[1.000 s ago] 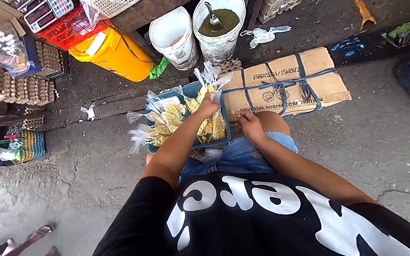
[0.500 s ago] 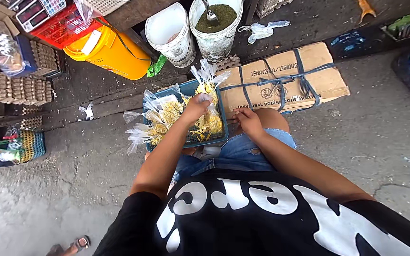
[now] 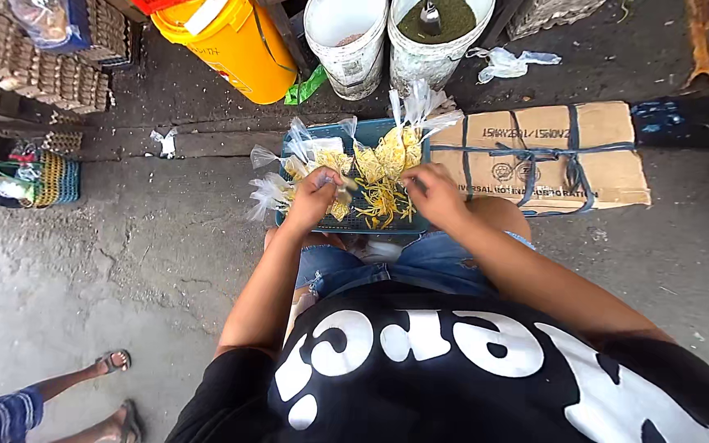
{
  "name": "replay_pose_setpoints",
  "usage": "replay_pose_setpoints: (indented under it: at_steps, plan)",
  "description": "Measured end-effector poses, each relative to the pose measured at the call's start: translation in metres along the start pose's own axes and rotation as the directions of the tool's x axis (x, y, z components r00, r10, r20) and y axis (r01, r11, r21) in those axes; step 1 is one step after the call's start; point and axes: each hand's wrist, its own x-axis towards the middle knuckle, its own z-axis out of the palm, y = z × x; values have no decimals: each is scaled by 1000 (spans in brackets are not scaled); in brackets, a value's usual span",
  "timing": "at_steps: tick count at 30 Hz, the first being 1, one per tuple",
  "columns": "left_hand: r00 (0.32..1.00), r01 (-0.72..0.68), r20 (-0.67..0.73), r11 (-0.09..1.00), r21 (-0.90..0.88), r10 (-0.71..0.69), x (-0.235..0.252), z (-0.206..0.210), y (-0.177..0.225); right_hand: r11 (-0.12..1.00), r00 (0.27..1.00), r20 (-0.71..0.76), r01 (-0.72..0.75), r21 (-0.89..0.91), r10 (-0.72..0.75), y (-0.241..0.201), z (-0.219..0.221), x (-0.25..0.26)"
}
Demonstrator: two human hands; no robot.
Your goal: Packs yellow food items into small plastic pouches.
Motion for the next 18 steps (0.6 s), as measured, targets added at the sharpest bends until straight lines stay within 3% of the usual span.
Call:
replay_pose_setpoints:
  at_steps: [2,5,9,14,18]
  plan:
    - [994,94,-40,989,-116,-99,-17,-16,-23,993,972,232,62,-100,-37,1,22,20]
    - [963,215,-133,967,-134,-233,-32,-45,-49,963,853,521,123,-240,21,3,64,43]
    - [907,345,-229,935,-81,-354,-41,-74,-75,886,700,687,173,-430,197,-2,104,49]
    - [902,310,-385,913,265,-195,-44,-94,-79,822,631,751,312,-476,195,1,83,33]
    - [887,286,-461,793,538,-8,-32,-86,-74,778,410,787,239,-580,461,-3,37,34]
